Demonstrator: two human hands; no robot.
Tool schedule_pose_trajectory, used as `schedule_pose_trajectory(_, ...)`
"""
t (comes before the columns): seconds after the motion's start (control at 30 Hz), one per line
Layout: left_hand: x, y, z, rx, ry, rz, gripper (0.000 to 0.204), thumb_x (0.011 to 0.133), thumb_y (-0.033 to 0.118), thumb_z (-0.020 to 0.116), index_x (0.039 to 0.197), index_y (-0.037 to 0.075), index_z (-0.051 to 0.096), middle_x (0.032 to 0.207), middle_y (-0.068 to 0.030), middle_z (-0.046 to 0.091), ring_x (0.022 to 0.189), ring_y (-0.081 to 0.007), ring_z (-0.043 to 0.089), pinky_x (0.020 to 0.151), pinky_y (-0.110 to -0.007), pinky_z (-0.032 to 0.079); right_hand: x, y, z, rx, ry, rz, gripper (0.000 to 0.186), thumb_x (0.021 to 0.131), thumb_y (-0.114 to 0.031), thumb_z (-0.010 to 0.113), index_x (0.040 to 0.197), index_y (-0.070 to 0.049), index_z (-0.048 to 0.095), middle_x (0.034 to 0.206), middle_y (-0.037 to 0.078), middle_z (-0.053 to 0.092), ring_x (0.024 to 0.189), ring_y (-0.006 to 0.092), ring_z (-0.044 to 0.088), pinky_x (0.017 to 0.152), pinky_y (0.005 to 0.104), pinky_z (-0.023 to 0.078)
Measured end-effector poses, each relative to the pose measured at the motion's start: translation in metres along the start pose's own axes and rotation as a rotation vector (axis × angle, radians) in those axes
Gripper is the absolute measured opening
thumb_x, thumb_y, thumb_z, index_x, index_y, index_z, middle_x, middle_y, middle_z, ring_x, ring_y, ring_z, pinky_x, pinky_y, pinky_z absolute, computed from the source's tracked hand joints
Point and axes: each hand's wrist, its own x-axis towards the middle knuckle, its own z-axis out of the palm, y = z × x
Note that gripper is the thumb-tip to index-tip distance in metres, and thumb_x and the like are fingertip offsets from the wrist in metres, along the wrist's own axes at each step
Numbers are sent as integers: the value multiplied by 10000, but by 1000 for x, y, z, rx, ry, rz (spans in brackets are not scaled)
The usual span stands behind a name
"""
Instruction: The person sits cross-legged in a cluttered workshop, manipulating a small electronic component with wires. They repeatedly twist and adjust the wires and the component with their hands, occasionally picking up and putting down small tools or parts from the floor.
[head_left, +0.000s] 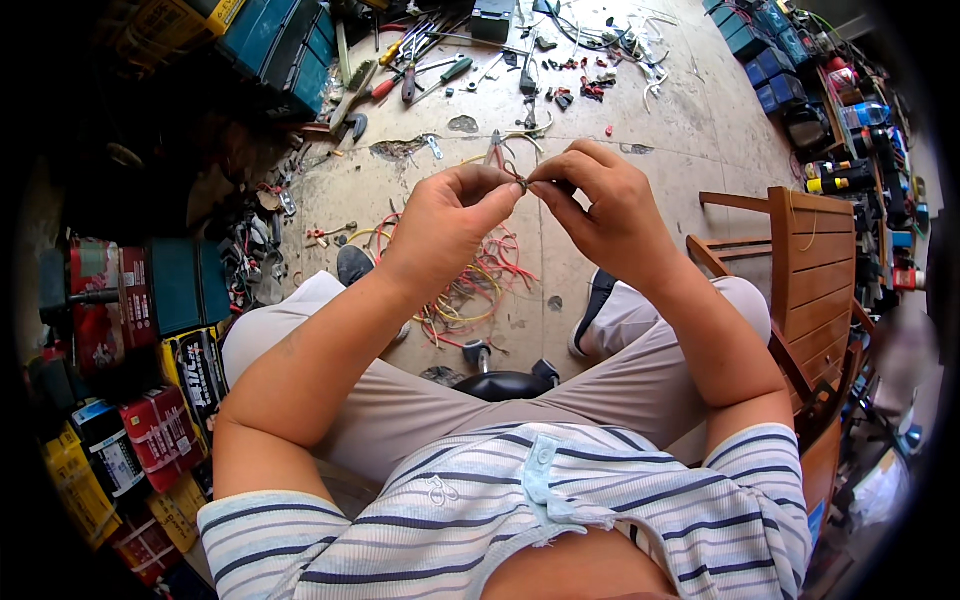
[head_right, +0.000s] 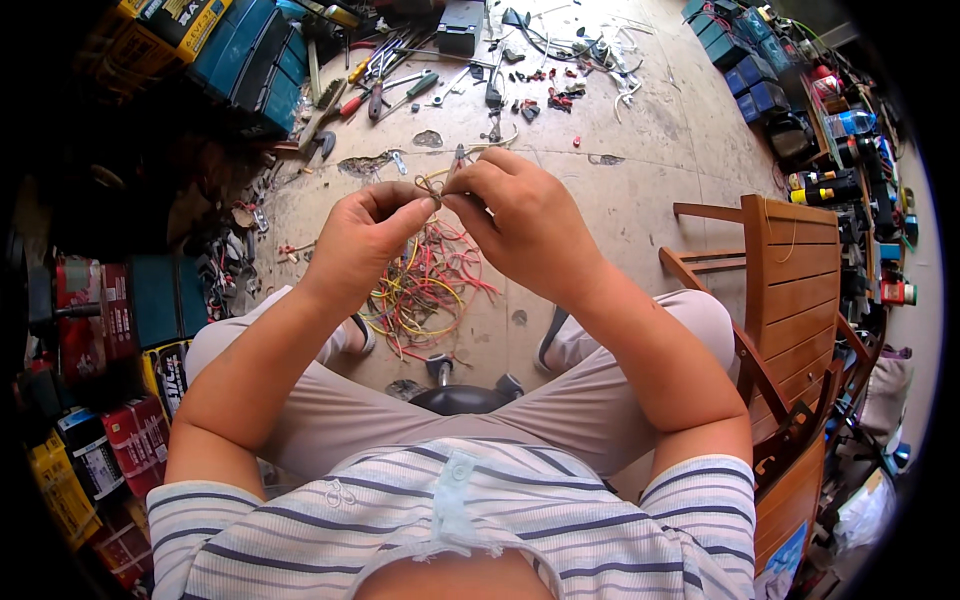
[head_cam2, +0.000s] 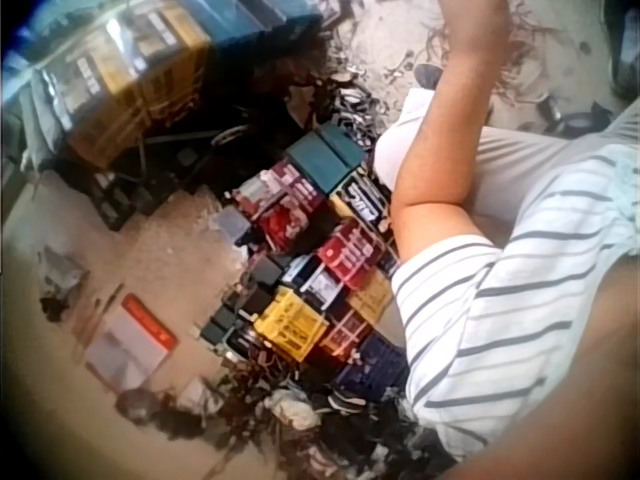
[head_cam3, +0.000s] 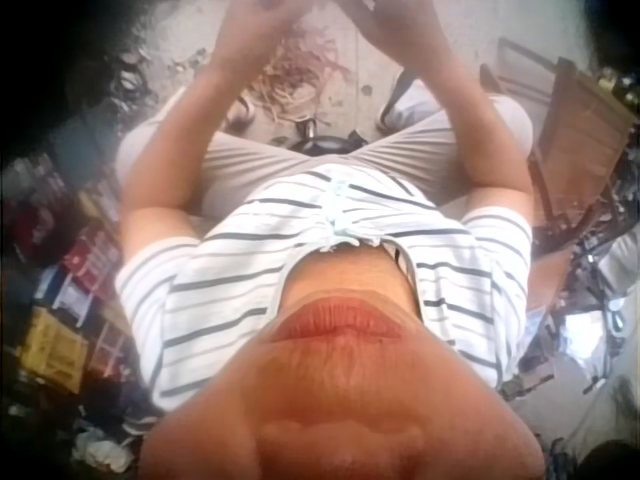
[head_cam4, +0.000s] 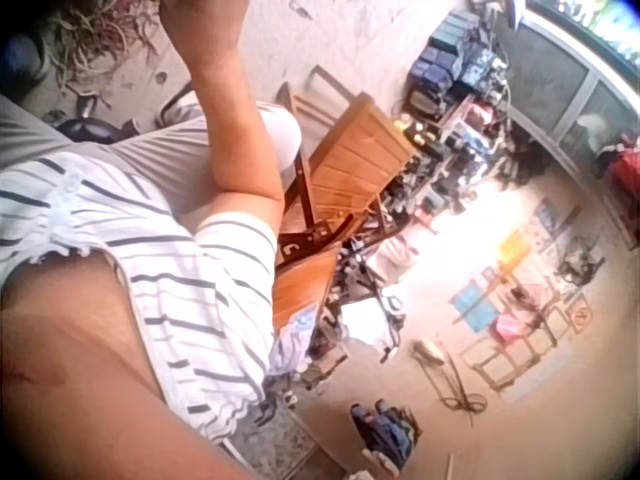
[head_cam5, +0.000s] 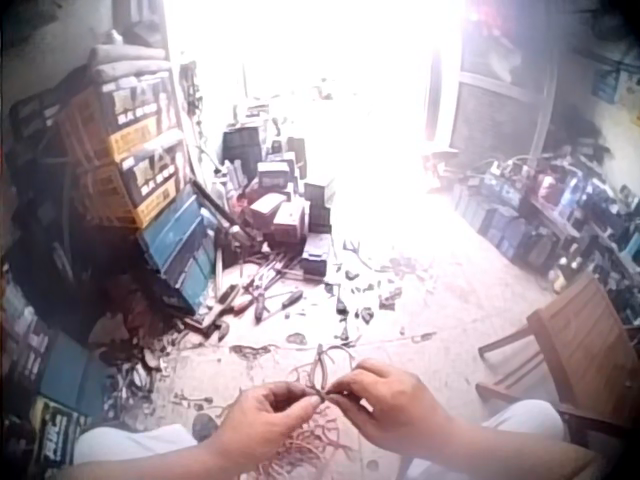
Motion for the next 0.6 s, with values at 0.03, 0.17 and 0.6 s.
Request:
schedule_pose_trajectory(0.03,1,-2,0,12,1,21,162,861,150,647,951,16,637,767,49,571,576,4,405,488,-156,294,0,1,-1,-20,-9,-9,78,793,-64,658,856,-44,617,774,109,576,680,283,581,592,353,465)
schedule_pose_trajectory(0.17,-1,1,1,3,3,1,166,860,153,647,954,17,635,725,57,545,559,0,389,477,-165,286,0,0,-1,-90,-19,-42,96,796,-62,658,879,-44,613,801,107,579,720,285,588,619,357,469)
schedule_pose_trajectory(0.6,-2,9,1,-195,44,-95,197,853,132,653,992,-2,611,644,60,477,502,-9,346,438,-181,250,4,3,-16,-96,11,-18,85,802,-79,650,876,-78,609,797,72,591,707,268,587,613,347,470)
